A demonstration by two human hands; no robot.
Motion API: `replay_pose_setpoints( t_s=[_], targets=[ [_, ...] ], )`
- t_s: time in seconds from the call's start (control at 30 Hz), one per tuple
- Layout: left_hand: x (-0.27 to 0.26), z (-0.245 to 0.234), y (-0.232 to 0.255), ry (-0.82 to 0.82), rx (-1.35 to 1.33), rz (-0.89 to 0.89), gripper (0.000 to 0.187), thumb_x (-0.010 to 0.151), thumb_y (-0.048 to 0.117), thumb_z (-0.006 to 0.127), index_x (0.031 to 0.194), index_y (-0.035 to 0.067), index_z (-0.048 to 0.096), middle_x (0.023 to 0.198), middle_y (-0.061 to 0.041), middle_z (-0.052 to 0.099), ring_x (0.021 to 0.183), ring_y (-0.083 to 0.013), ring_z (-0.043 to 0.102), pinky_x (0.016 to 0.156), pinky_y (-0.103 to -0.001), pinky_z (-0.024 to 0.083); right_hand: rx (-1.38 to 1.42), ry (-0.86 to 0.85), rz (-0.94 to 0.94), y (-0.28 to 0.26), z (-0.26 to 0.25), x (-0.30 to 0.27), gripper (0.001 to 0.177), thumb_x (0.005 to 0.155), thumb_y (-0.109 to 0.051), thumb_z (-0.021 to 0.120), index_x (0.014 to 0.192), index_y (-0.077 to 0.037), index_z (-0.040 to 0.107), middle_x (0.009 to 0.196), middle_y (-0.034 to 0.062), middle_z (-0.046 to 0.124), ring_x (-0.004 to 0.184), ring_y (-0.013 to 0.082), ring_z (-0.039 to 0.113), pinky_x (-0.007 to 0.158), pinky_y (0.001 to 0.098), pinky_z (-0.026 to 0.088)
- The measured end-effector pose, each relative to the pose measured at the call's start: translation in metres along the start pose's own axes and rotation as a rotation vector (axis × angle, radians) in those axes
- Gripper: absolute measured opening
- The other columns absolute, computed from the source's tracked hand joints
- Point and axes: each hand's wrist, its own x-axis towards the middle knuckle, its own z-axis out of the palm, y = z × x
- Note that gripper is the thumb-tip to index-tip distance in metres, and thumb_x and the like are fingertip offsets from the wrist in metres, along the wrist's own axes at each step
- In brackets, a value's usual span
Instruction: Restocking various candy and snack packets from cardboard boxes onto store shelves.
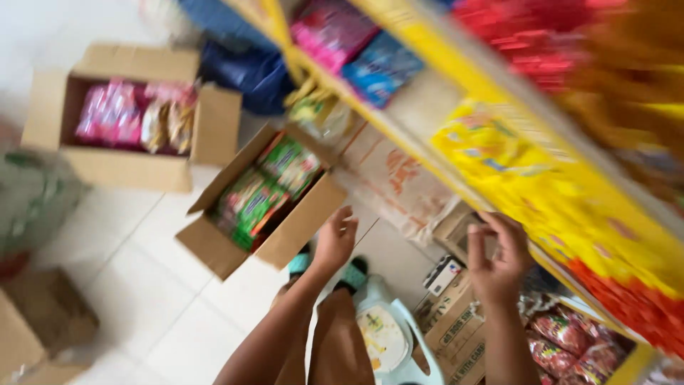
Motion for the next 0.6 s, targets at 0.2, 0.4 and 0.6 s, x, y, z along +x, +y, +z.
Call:
replay_pose_setpoints(
  t_s=[0.2,0.4,0.6],
  targets=[
    [-0.005,-0.081,-0.12,0.258,-0.066,-0.265,0.064,0.097,0.025,0.064,0.153,0.007,0.039,0.134,-0.021,0.064,0.102,-0.028,0.073,0.084,-0.037,0.058,0.004,-0.317,-0.081,0.0,0.167,-0.025,0.028,0.093,-0.002,0.072,0.12,-0.001,0.068,0.11,0.0123,0.068,0.091,0.0227,0.065,0.085,0.0344,0.054],
    [0.022,-0.136,-0.262,0.48,0.208,-0.264,0.068,0.1,0.027,0.064,0.157,0.002,0.036,0.146,-0.03,0.053,0.133,-0.0426,0.051,0.11,-0.044,0.039,0.081,-0.576,-0.04,0.011,0.326,-0.062,0.028,0.093,-0.003,0.071,0.12,-0.001,0.069,0.112,0.0127,0.068,0.088,0.0234,0.066,0.082,0.0343,0.055],
    [0.077,-0.166,-0.346,0.624,-0.166,-0.272,0.065,0.101,0.029,0.06,0.153,-0.004,0.038,0.155,-0.026,0.047,0.145,-0.0362,0.045,0.119,-0.038,0.034,0.099,-0.776,0.025,0.064,0.463,-0.101,0.033,0.093,-0.004,0.069,0.126,0.001,0.067,0.122,0.0169,0.067,0.096,0.0273,0.068,0.087,0.0367,0.056]
  ],
)
